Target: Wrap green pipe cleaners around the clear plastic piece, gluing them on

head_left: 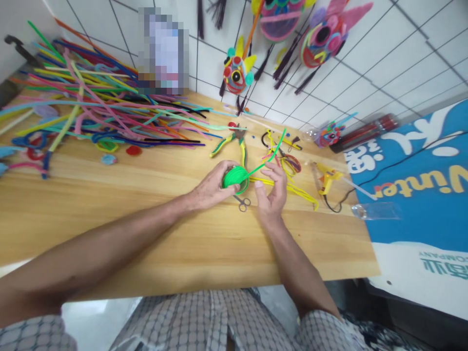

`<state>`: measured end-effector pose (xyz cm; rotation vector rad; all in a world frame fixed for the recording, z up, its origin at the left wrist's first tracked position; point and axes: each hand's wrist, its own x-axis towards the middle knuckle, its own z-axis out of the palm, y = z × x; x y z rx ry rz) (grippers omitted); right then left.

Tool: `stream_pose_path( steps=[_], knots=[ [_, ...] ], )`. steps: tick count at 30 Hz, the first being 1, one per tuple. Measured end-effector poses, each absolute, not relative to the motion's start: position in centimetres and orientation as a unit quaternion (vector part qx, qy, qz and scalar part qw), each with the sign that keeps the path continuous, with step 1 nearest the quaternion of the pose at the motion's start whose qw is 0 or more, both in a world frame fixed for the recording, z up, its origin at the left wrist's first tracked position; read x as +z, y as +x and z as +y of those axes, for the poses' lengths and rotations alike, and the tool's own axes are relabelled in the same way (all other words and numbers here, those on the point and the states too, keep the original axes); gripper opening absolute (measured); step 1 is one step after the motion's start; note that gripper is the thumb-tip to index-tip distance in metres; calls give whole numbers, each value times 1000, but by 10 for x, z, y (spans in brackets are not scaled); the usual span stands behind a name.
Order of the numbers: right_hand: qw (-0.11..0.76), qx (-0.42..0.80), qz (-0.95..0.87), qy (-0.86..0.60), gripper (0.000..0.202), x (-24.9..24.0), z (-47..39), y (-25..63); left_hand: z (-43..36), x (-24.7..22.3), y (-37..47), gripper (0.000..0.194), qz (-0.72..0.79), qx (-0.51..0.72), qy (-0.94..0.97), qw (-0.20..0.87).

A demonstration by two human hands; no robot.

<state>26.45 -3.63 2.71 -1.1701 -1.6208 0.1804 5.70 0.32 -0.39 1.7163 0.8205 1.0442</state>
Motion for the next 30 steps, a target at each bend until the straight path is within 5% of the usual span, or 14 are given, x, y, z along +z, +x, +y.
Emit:
stream_pose_path(
  steps=[5, 30],
  knots=[
    [472, 93, -744, -464, 25, 23, -30, 269, 2, -1, 56, 52, 334, 426, 704, 459],
    [512, 134, -685, -501, 8, 15, -29, 264, 4, -2, 53, 57, 318, 413, 741, 424]
  ],
)
